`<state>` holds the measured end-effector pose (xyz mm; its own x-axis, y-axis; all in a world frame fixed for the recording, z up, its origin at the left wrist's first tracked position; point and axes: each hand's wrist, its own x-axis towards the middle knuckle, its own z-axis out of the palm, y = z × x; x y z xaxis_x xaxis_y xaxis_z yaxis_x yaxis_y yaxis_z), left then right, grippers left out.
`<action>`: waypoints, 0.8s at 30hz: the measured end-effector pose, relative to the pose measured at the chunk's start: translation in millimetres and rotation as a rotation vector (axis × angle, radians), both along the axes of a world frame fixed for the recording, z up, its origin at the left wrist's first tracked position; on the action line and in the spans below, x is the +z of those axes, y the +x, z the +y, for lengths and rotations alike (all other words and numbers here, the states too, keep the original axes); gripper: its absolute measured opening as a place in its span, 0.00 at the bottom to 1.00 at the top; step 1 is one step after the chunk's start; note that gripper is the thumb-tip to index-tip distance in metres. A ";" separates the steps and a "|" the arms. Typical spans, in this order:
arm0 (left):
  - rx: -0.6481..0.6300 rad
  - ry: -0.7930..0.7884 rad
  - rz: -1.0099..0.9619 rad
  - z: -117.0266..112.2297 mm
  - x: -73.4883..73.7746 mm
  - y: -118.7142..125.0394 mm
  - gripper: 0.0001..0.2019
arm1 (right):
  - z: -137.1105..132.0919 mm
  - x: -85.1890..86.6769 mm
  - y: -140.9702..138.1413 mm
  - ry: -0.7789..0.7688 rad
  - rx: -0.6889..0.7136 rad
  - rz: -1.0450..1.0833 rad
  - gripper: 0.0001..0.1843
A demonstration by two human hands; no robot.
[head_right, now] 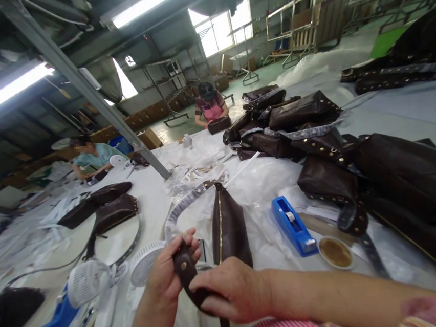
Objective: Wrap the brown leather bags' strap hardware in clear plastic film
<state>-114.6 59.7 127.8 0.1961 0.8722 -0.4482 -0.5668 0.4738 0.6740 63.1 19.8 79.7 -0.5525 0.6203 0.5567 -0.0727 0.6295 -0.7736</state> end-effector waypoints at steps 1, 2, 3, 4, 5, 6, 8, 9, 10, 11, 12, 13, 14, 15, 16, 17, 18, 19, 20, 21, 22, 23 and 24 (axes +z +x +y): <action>-0.023 0.032 0.025 -2.4 9.8 1.1 0.09 | 2.5 -4.8 1.2 -0.170 0.023 0.059 0.16; -0.079 0.072 0.034 -6.6 16.9 1.2 0.09 | 7.2 -9.7 2.3 -0.361 0.021 0.144 0.18; -0.162 0.110 0.030 -12.3 21.1 1.0 0.11 | 14.0 -14.8 3.2 -0.558 0.002 0.244 0.19; -0.252 0.142 0.025 -19.0 22.1 0.8 0.13 | 22.8 -19.7 4.0 -0.746 -0.022 0.347 0.20; -0.341 0.166 0.023 -26.1 20.3 0.8 0.14 | 33.5 -24.4 4.5 -0.915 -0.026 0.441 0.22; -0.432 0.180 0.027 -33.3 16.0 0.9 0.15 | 45.5 -28.9 4.9 -1.062 -0.007 0.526 0.23; -0.596 0.167 0.047 -46.4 2.4 0.7 0.17 | 72.2 -36.7 5.5 -1.292 0.066 0.686 0.27; -0.662 0.142 0.066 -52.1 -5.9 -0.4 0.18 | 86.0 -40.1 5.7 -1.376 0.091 0.762 0.28; -0.714 0.107 0.088 -57.1 -14.4 -2.4 0.19 | 99.6 -43.1 5.8 -1.438 0.102 0.836 0.29; -0.746 0.069 0.111 -61.3 -23.0 -5.6 0.19 | 112.6 -45.7 5.6 -1.484 0.095 0.904 0.28; -0.759 0.037 0.134 -64.6 -31.2 -9.7 0.19 | 124.5 -48.1 5.0 -1.515 0.069 0.958 0.26; -0.762 0.016 0.149 -66.8 -39.0 -14.4 0.19 | 134.9 -50.2 3.8 -1.531 0.027 0.993 0.22; -0.754 0.004 0.149 -67.6 -46.1 -19.3 0.19 | 143.4 -52.2 1.9 -1.536 -0.019 1.006 0.17; -0.731 -0.002 0.131 -66.8 -52.7 -23.7 0.22 | 149.7 -54.2 -0.8 -1.533 -0.062 1.001 0.14; -0.689 -0.004 0.101 -64.5 -58.7 -26.9 0.25 | 153.6 -56.2 -4.2 -1.527 -0.098 0.984 0.11; -0.633 -0.009 0.066 -60.5 -64.1 -28.5 0.28 | 155.3 -58.4 -8.2 -1.521 -0.121 0.961 0.10; -0.566 -0.021 0.033 -55.3 -68.9 -28.1 0.30 | 155.1 -60.9 -12.4 -1.519 -0.130 0.939 0.09; -0.491 -0.036 0.015 -49.2 -73.4 -25.3 0.31 | 153.5 -63.5 -16.5 -1.520 -0.131 0.921 0.09; -0.423 -0.054 0.022 -42.8 -77.4 -20.4 0.30 | 151.2 -66.1 -20.2 -1.523 -0.132 0.906 0.08; -0.374 -0.075 0.051 -36.8 -81.1 -13.5 0.29 | 148.9 -68.7 -23.0 -1.528 -0.136 0.894 0.08; -0.346 -0.097 0.094 -31.7 -84.5 -5.2 0.27 | 147.1 -71.0 -24.7 -1.532 -0.138 0.886 0.07; -0.330 -0.117 0.146 -28.0 -87.3 3.9 0.26 | 146.3 -72.9 -25.3 -1.536 -0.134 0.877 0.07; -0.325 -0.132 0.203 -25.7 -89.8 13.0 0.25 | 146.9 -74.3 -24.8 -1.539 -0.130 0.868 0.08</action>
